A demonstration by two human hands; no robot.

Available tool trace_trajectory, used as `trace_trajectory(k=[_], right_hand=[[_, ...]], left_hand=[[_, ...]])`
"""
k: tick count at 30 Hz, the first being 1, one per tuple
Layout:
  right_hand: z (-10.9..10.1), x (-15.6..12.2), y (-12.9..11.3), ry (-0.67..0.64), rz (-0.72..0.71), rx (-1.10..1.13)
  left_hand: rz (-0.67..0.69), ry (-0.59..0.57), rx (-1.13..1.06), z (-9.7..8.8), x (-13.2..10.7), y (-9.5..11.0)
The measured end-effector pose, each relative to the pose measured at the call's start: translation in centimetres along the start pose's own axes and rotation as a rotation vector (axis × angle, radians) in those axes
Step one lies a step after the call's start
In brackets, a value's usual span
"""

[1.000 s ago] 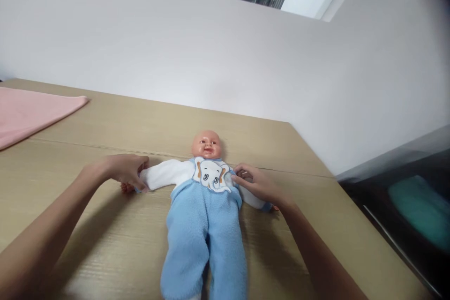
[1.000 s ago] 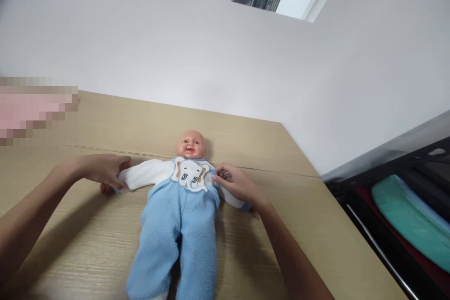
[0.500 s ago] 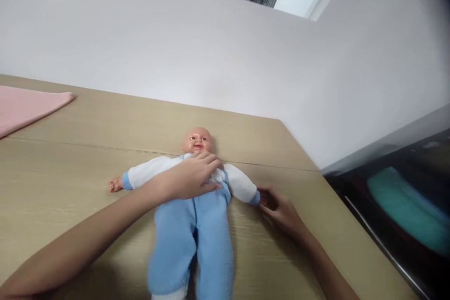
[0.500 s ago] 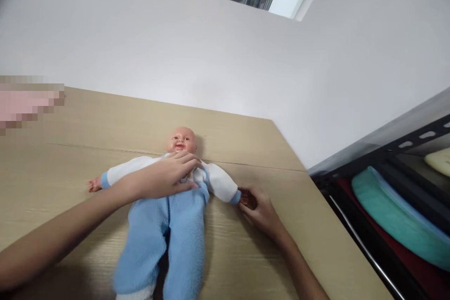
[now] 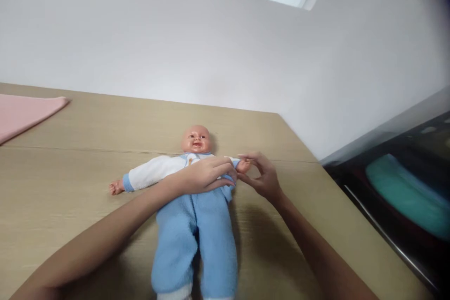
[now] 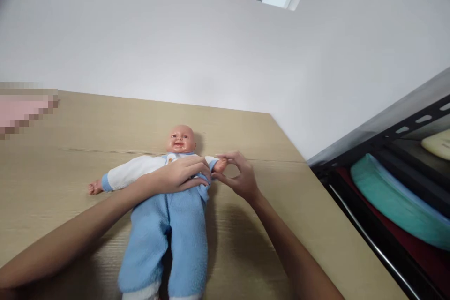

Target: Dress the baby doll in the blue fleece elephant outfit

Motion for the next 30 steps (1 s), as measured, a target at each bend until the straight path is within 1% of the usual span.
trace_trajectory(k=[3, 5, 6, 8, 11, 13, 15, 17, 19, 22, 26, 28, 30], right_hand=[[3.9, 0.7, -1.6, -0.122, -0.078, -0.011], [5.2, 0.4, -2.2, -0.167, -0.098, 0.011], [5.5, 0.1, -2.4, -0.186, -0.105, 0.021], [5.3, -0.6, -3.0, -0.23, -0.124, 0.045], [4.4, -1.8, -3.4, -0.271, -0.089, 0.127], [4.0, -2.6, -2.8, -0.25, 0.012, 0.223], [4.1, -3.5, -1.1, -0.173, 0.174, 0.36], [4.9, -4.5, 1.1, -0.068, 0.351, 0.507], [5.9, -5.2, 2.9, -0.006, 0.464, 0.587], [6.5, -5.5, 4.3, 0.026, 0.5, 0.545], [5.4, -5.6, 4.8, 0.09, 0.484, 0.384], [5.3, -5.7, 4.9, 0.09, 0.497, 0.347], [5.7, -5.8, 5.2, 0.065, 0.528, 0.349]], left_hand=[[0.042, 0.057, -0.041, -0.9, -0.4, 0.6], [0.046, 0.1, -0.047, -1.4, -0.4, 0.6], [0.039, 0.121, -0.048, -1.6, -0.3, 0.5], [-0.005, 0.162, -0.047, -1.9, 0.0, -0.1], [-0.149, 0.201, -0.048, -1.9, 0.3, -1.9], [-0.231, 0.198, -0.027, -1.6, 0.3, -3.1], [-0.275, 0.16, 0.026, -1.0, 0.4, -3.7], [-0.289, 0.102, 0.09, -0.3, 0.4, -3.8], [-0.298, 0.053, 0.137, 0.3, 0.4, -3.9], [-0.329, 0.024, 0.183, 0.8, 0.2, -4.3], [-0.409, 0.053, 0.199, 0.9, -0.2, -5.2], [-0.431, 0.067, 0.194, 0.9, -0.3, -5.5], [-0.439, 0.072, 0.184, 0.9, -0.3, -5.5]])
Point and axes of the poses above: each hand's wrist, its own x-axis towards the middle knuckle, its own z-axis out of the palm, y = z × x, the point moved 9 cm from there along x, towards the middle knuckle, and after that the axes turned 5 degrees about -z, right-handed, at the moved point
